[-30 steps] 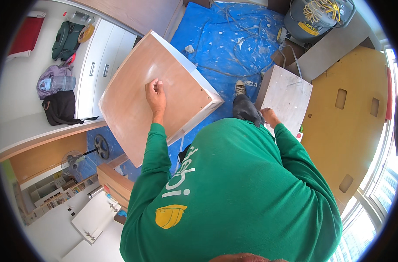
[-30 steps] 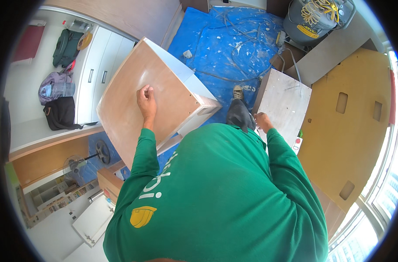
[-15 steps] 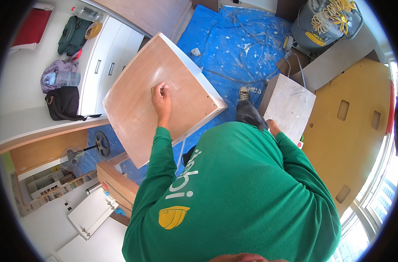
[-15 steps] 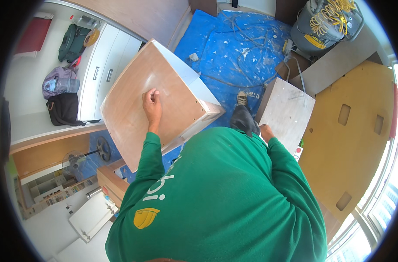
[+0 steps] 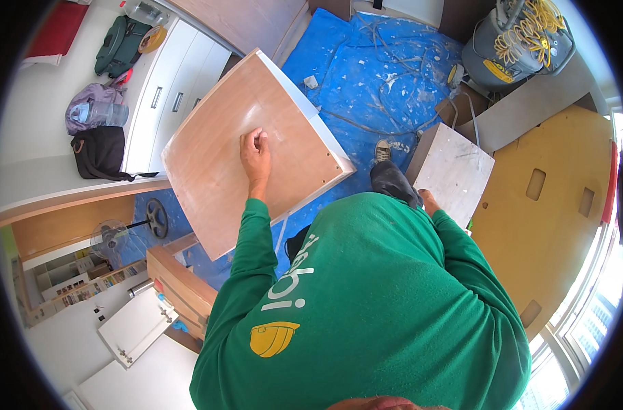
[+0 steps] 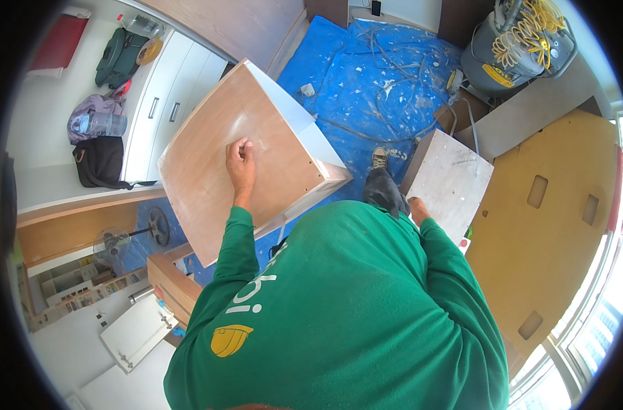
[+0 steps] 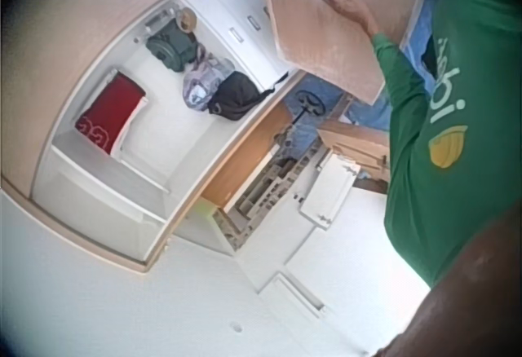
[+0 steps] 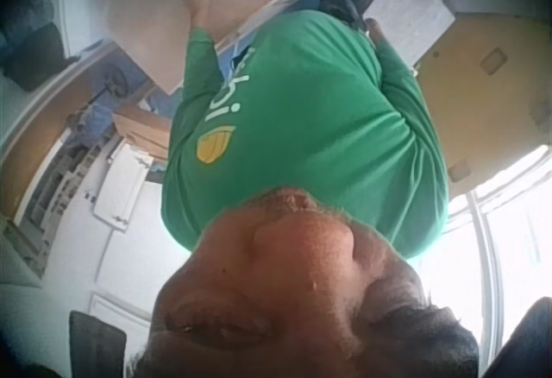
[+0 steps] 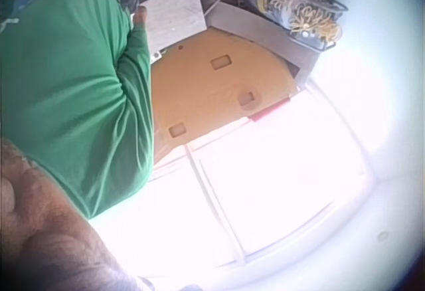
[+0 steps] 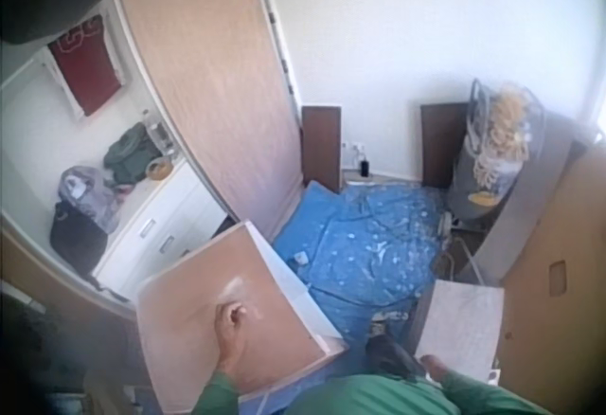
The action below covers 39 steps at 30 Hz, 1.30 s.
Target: The person handles various flat-pack furniture components, including a curved panel and a rectangular frame, in a room with a blue protective floor covering. They lift, position, and wipe the surfaces of the panels while another person works nearby.
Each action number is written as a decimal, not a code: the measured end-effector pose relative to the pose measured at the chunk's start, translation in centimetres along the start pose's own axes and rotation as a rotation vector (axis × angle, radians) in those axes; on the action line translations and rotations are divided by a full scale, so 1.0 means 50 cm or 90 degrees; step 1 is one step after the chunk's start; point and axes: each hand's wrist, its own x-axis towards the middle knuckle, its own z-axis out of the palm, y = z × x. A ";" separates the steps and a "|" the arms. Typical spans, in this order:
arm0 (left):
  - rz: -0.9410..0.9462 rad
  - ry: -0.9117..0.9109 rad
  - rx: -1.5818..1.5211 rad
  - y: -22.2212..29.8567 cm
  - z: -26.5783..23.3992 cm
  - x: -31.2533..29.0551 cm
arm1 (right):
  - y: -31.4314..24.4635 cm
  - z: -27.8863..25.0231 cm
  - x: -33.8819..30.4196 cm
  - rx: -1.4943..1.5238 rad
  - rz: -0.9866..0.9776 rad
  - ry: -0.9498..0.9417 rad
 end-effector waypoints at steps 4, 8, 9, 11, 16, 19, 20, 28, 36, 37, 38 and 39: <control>0.016 0.004 0.015 -0.012 0.003 0.002 | -0.011 0.005 0.017 0.316 0.307 0.011; 0.014 0.004 0.026 -0.007 -0.005 -0.004 | -0.026 -0.010 -0.003 0.183 0.165 0.005; 0.015 0.007 0.024 -0.007 -0.007 -0.005 | -0.018 -0.011 -0.004 0.172 0.140 0.005; 0.024 -0.004 0.018 -0.005 0.007 0.006 | 0.022 0.001 -0.006 0.047 0.049 -0.008; -0.001 -0.007 0.015 -0.005 0.000 -0.001 | 0.005 0.006 0.007 0.034 0.096 -0.007; 0.016 -0.011 0.011 -0.012 0.009 0.005 | 0.015 0.008 0.000 0.099 0.101 0.065; 0.016 -0.009 0.007 -0.013 0.007 0.004 | 0.008 0.009 -0.007 0.098 0.047 0.088; 0.006 -0.015 0.006 -0.002 0.006 0.004 | -0.026 0.001 0.003 0.279 0.287 0.024; -0.004 -0.018 -0.004 -0.009 -0.002 0.000 | 0.111 0.015 0.029 0.162 0.146 -0.007; 0.008 -0.016 0.008 -0.008 0.000 -0.002 | 0.072 0.027 0.027 0.197 0.143 0.016; 0.013 -0.009 0.018 -0.006 0.000 -0.003 | 0.017 0.021 0.014 0.227 0.142 0.041; 0.017 -0.006 0.023 -0.005 0.001 -0.003 | -0.027 0.008 0.001 0.253 0.144 0.070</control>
